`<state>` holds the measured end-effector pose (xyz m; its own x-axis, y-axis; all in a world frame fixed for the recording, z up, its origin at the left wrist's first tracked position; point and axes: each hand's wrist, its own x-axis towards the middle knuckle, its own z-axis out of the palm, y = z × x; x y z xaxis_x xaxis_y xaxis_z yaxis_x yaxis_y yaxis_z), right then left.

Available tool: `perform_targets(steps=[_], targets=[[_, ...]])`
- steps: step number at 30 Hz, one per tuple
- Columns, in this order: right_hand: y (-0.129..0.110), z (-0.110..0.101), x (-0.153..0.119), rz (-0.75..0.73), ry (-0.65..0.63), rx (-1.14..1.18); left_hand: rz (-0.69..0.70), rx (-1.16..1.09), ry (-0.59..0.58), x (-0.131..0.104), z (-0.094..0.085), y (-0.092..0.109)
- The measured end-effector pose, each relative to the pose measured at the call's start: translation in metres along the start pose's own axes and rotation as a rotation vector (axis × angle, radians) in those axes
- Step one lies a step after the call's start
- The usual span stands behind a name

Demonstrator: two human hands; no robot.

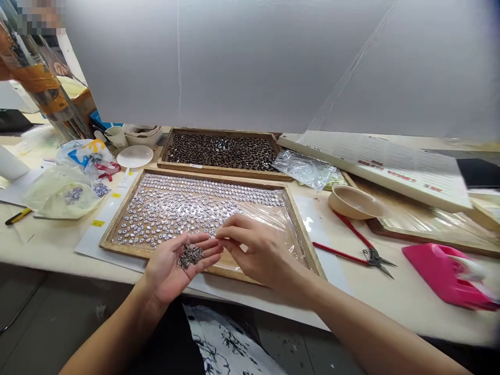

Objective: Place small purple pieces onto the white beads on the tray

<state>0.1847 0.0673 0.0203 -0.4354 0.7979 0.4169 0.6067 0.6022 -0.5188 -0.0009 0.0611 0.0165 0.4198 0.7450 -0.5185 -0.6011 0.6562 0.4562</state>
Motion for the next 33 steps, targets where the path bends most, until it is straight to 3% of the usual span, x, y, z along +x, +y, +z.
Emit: perform_targets(steps=[4, 10, 21, 28, 33], targets=[[-0.007, 0.013, 0.008, -0.008, -0.097, 0.035, 0.046, 0.002, 0.052, 0.003, 0.003, -0.001], [-0.01, 0.02, 0.014, 0.087, -0.229, -0.009, -0.02, -0.012, 0.077, 0.002, 0.004, -0.002], [-0.02, 0.02, 0.005, 0.143, -0.259, 0.037, -0.084, 0.055, 0.092, -0.002, 0.0, -0.008], [-0.023, 0.017, -0.002, 0.234, -0.267, 0.202, -0.117, 0.082, -0.017, -0.007, -0.006, -0.014], [-0.026, 0.021, -0.01, 0.218, -0.283, 0.123, -0.134, 0.075, 0.017, -0.009, -0.009, -0.016]])
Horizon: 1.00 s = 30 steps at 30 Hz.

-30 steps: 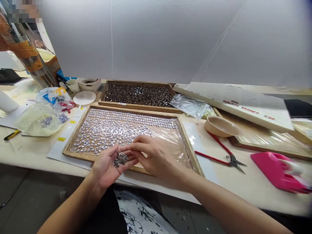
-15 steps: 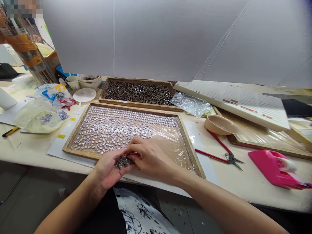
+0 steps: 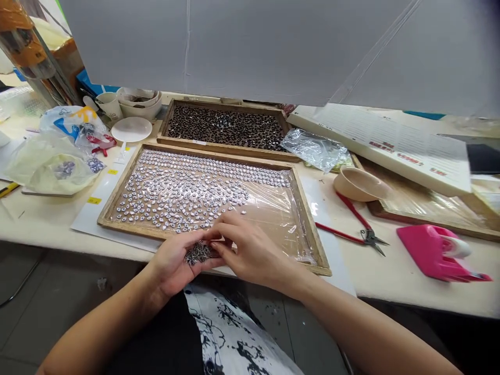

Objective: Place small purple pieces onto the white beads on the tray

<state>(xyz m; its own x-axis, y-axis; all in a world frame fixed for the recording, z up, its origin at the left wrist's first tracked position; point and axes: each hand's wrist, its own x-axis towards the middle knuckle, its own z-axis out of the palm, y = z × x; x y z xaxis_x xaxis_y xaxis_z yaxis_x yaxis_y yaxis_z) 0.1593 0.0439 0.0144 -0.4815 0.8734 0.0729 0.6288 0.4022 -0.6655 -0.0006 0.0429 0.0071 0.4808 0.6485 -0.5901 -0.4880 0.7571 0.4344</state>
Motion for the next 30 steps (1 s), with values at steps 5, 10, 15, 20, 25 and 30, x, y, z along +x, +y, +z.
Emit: perform_targets(steps=[5, 10, 15, 20, 25, 30], targets=[[0.0, 0.011, -0.008, -0.057, 0.04, -0.014, -0.015, 0.008, 0.01, -0.001, -0.005, -0.005], [-0.002, 0.013, -0.012, -0.033, 0.037, 0.07, -0.045, -0.008, -0.027, -0.002, -0.008, -0.009], [-0.002, 0.013, -0.013, 0.015, 0.051, 0.156, -0.068, 0.03, -0.047, -0.008, -0.012, -0.008], [0.004, 0.013, -0.005, 0.018, 0.065, 0.165, -0.102, 0.068, -0.074, -0.013, -0.021, -0.005], [0.004, 0.014, 0.004, -0.016, 0.021, 0.118, -0.052, 0.031, -0.097, -0.011, -0.026, 0.0], [0.003, 0.016, 0.006, -0.013, -0.003, 0.144, -0.033, 0.031, -0.095, -0.01, -0.027, 0.002]])
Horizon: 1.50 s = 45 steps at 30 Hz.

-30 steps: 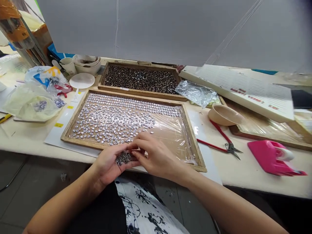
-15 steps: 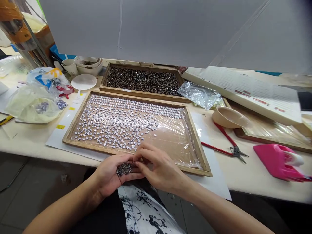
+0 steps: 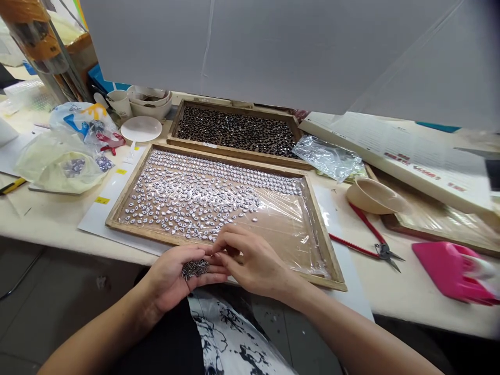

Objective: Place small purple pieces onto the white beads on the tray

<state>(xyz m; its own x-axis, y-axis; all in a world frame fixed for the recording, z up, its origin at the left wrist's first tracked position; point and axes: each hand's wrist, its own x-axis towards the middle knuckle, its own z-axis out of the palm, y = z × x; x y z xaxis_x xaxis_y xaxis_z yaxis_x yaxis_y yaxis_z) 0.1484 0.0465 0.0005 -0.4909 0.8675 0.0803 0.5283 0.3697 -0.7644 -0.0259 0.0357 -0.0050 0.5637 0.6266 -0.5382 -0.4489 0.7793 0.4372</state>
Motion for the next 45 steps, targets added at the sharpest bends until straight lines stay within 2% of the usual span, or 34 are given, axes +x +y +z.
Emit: perform_targets(steps=[8, 13, 17, 24, 29, 38, 42, 45], targets=[[0.002, -0.002, -0.001, -0.018, 0.065, 0.061, -0.021, 0.032, 0.036, 0.001, -0.002, -0.001], [0.006, -0.002, 0.011, -0.102, 0.128, -0.207, -0.077, 0.12, 0.078, -0.001, 0.0, -0.003], [0.012, 0.006, 0.022, -0.135, 0.069, -0.43, -0.141, 0.177, 0.075, -0.001, 0.0, -0.007], [0.017, 0.015, 0.028, -0.14, 0.02, -0.577, -0.127, 0.174, 0.042, 0.0, -0.005, -0.012], [0.016, 0.015, 0.028, -0.133, -0.027, -0.558, -0.135, 0.183, 0.053, 0.001, -0.005, -0.009], [0.015, 0.009, 0.025, -0.156, -0.02, -0.514, -0.139, 0.186, 0.059, 0.0, -0.005, -0.008], [0.007, -0.002, 0.013, -0.146, 0.041, -0.352, -0.127, 0.188, 0.045, -0.001, -0.005, -0.006], [-0.001, -0.006, 0.002, -0.108, -0.027, -0.199, -0.127, 0.215, 0.009, 0.001, -0.003, -0.006]])
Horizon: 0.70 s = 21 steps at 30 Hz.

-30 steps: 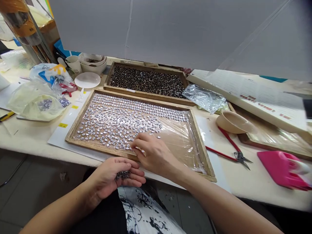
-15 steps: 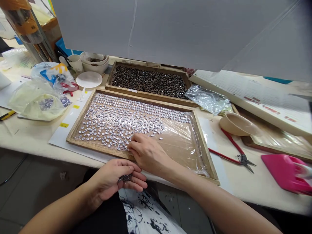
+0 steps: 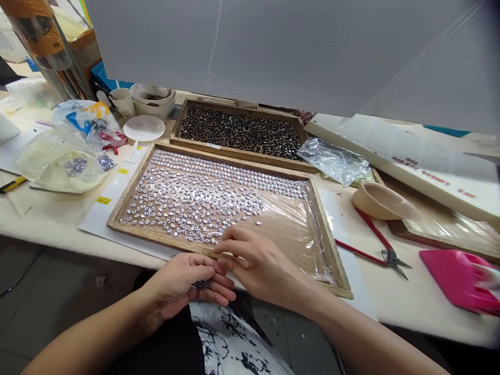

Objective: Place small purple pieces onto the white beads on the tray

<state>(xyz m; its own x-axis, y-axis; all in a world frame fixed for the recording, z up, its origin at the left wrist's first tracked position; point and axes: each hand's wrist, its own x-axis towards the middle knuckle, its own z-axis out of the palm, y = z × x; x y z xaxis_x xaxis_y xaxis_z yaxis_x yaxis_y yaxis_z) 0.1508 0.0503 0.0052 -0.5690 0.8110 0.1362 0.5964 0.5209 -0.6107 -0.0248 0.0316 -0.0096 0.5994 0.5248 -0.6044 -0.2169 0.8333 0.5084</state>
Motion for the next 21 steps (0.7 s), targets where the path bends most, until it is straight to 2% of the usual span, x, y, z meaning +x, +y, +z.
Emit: perform_targets(steps=[3, 8, 21], targets=[[-0.005, 0.001, -0.008, 0.032, -0.038, 0.037, -0.011, 0.033, -0.029, 0.004, 0.004, 0.0], [-0.005, 0.005, -0.013, 0.063, -0.016, 0.055, -0.016, 0.069, -0.029, 0.007, 0.01, 0.003], [-0.006, 0.006, -0.014, 0.13, -0.037, 0.131, 0.029, 0.09, -0.03, 0.004, 0.013, 0.004]])
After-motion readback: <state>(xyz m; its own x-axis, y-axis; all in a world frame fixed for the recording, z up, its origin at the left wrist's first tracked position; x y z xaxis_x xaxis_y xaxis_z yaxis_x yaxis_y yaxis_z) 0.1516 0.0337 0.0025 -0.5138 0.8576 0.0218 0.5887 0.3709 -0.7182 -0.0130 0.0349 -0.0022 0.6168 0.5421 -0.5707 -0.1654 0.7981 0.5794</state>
